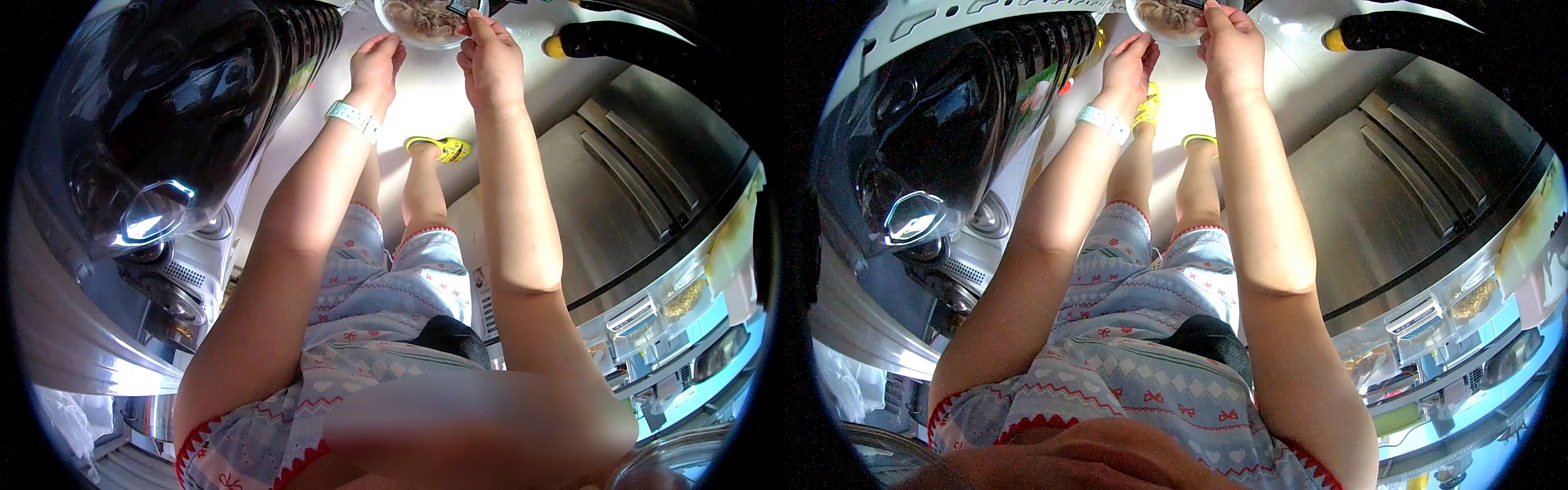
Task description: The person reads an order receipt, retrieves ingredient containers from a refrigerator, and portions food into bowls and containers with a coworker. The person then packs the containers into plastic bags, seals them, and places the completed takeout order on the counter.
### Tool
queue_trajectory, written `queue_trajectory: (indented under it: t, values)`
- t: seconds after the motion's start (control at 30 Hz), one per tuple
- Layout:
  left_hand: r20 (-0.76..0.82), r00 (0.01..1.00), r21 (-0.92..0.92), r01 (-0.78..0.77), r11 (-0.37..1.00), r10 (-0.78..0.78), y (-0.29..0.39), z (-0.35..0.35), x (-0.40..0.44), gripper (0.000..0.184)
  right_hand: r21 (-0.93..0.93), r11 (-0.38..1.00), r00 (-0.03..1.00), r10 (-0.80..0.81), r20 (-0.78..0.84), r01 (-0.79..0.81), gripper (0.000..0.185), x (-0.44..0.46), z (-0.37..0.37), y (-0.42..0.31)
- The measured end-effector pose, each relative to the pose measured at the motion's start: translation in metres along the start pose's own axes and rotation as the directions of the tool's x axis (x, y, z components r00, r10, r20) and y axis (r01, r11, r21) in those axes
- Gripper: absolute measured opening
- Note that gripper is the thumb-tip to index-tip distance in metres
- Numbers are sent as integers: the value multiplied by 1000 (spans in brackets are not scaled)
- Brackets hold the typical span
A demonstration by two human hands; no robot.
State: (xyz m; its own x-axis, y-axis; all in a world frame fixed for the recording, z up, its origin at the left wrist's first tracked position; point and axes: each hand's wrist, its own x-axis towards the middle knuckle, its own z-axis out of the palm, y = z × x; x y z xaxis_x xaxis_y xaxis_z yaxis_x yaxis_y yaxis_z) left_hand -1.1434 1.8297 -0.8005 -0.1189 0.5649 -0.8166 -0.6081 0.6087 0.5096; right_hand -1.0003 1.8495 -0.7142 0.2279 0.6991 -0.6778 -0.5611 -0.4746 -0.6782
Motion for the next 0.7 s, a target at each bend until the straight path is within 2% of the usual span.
queue_trajectory:
  t: [0.57, 0.63, 0.67, 0.7]
  values:
    - [4, 1000, 6, -29, 1000, 29, 1, 0, 1, 22, 44, 999, 998, 8, 68, -11, 10, 9, -11, -2]
    - [6, 1000, 9, -23, 1000, 23, 1, -1, 2, 22, 57, 979, 981, 193, 12, -194, 21, 4, 4, -28]
    - [6, 1000, 9, -21, 1000, 21, 0, -3, 5, 22, 37, 973, 973, 229, -3, -228, 23, 2, 13, -46]
    - [29, 999, 23, -37, 999, 36, -1, -6, 9, 22, 15, 978, 977, 209, 49, -210, 23, 6, 13, -54]
